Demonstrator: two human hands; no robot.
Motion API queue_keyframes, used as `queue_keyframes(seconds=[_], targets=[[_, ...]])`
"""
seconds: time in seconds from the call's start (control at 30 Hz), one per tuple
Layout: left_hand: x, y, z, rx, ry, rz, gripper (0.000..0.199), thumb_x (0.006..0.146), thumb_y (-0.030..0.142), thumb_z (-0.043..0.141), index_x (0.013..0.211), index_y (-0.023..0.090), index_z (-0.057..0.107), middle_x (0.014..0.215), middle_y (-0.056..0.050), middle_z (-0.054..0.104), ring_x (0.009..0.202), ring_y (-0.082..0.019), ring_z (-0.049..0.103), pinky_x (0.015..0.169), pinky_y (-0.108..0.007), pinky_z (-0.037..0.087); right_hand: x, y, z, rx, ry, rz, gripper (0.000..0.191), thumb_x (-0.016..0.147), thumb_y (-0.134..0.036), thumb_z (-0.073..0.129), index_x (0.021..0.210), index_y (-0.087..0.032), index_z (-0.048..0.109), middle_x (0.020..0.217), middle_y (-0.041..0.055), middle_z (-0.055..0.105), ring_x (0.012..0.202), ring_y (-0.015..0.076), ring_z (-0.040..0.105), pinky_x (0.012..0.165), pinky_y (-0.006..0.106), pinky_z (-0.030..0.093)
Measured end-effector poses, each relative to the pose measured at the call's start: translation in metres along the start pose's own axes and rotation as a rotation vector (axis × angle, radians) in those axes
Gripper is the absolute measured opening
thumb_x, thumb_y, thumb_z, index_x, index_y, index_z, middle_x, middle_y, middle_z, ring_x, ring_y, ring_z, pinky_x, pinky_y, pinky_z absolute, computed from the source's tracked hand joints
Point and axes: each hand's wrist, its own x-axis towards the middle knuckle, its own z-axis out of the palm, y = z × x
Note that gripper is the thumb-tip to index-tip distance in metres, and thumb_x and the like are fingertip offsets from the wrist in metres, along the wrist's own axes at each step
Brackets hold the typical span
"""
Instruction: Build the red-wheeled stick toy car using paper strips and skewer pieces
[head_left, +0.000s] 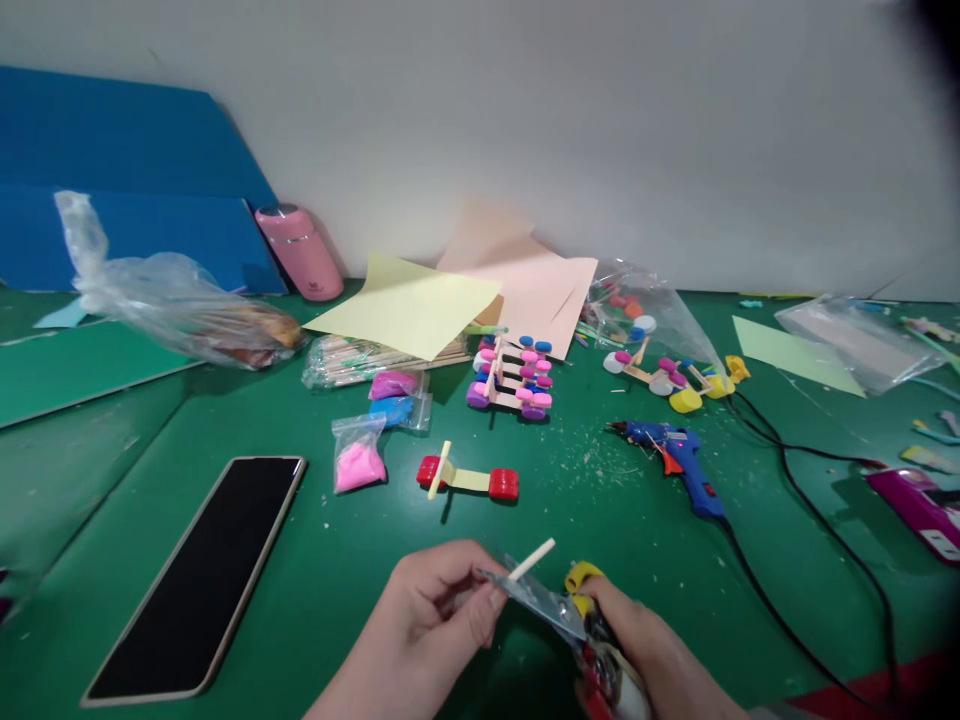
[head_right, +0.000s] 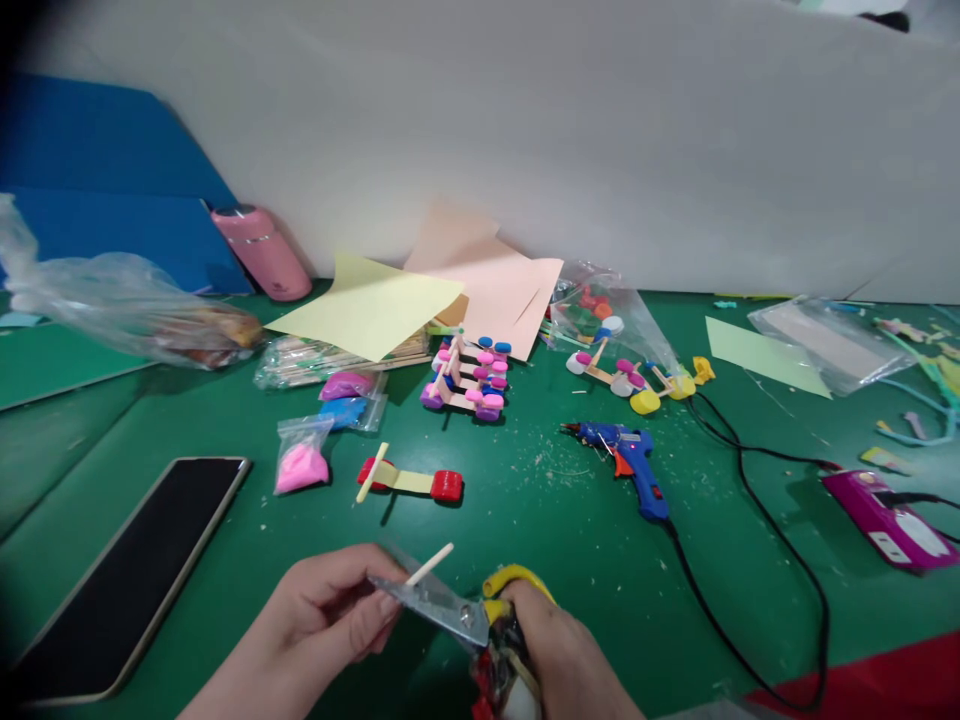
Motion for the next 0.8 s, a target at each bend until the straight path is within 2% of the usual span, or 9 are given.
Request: queue_keyframes(seconds=[0.13,0.27,0.37,0.43,0.5,0.63,0.7,0.8], targets=[[-0.0029,0.0003,0.0011,-0.012,-0.016,0.040,0.022,0.075,0.035,0.056,0.067,0.015,0.060,0.051,0.003,0.046,0.047,-0.007,0.037,0.043,-0.019,0.026,0.0037,0.0009,-0.0005,0.029,-0.024,0.034,0.033,0.057,-0.026,0.058,0.089,-0.020,0.051,0.071,0.0012,0.062,0.066,0.0188,0.057,0.056,0.024,0.039],[-0.0061,0.0048,0.0006,-0.123,-0.041,-0.033,0.023,0.073,0.034,0.060,0.063,0.014,0.059,0.050,0.004,0.045,0.046,-0.006,0.035,0.042,-0.017,0.023,0.0054,0.0047,-0.0009,0.044,0.008,0.007,0.035,0.055,-0.026,0.060,0.089,-0.022,0.052,0.072,0.0013,0.063,0.069,0.0201,0.059,0.058,0.025,0.040],[-0.0070,0.0047,-0.0018,-0.217,-0.063,-0.109,0.026,0.071,0.038,0.061,0.062,0.014,0.056,0.047,0.005,0.043,0.043,-0.004,0.032,0.041,-0.017,0.021,0.0054,0.0058,-0.0004,0.044,0.008,-0.002,0.030,0.058,-0.027,0.059,0.087,-0.022,0.053,0.075,0.0018,0.063,0.069,0.0200,0.059,0.058,0.025,0.040],[-0.0066,0.0026,-0.0022,-0.183,-0.093,-0.106,0.025,0.072,0.038,0.060,0.063,0.015,0.056,0.046,0.005,0.043,0.042,-0.005,0.033,0.041,-0.017,0.023,0.0047,0.0050,0.0003,0.035,-0.005,0.013,0.027,0.060,-0.028,0.059,0.086,-0.023,0.053,0.074,0.0011,0.064,0.069,0.0198,0.060,0.058,0.024,0.040],[-0.0061,0.0001,-0.0001,-0.028,-0.034,-0.021,0.022,0.075,0.035,0.056,0.066,0.016,0.058,0.049,0.004,0.047,0.045,-0.007,0.038,0.043,-0.018,0.028,0.0037,0.0035,0.0009,0.021,-0.001,0.020,0.029,0.060,-0.028,0.059,0.088,-0.023,0.052,0.074,0.0007,0.064,0.069,0.0195,0.060,0.057,0.023,0.040],[-0.0063,-0.0013,0.0063,0.290,0.211,0.156,0.019,0.078,0.030,0.050,0.069,0.018,0.061,0.059,0.001,0.054,0.054,-0.011,0.046,0.050,-0.020,0.035,0.0005,0.0018,0.0007,0.000,0.040,-0.018,0.040,0.065,-0.027,0.055,0.104,-0.018,0.048,0.083,0.0054,0.063,0.073,0.0197,0.058,0.062,0.026,0.042],[-0.0061,0.0009,0.0059,0.284,0.178,0.133,0.020,0.078,0.030,0.048,0.069,0.018,0.061,0.056,0.002,0.052,0.052,-0.010,0.044,0.049,-0.020,0.034,-0.0010,0.0016,-0.0006,-0.002,0.045,-0.051,0.042,0.067,-0.025,0.052,0.108,-0.015,0.046,0.090,0.0081,0.062,0.077,0.0197,0.057,0.068,0.027,0.043],[-0.0043,0.0059,0.0009,0.152,0.000,0.028,0.021,0.078,0.031,0.049,0.069,0.016,0.059,0.051,0.003,0.047,0.047,-0.009,0.041,0.046,-0.019,0.032,-0.0020,0.0002,-0.0032,-0.005,0.014,-0.071,0.036,0.067,-0.021,0.051,0.102,-0.015,0.048,0.089,0.0077,0.061,0.075,0.0189,0.056,0.067,0.027,0.042]])
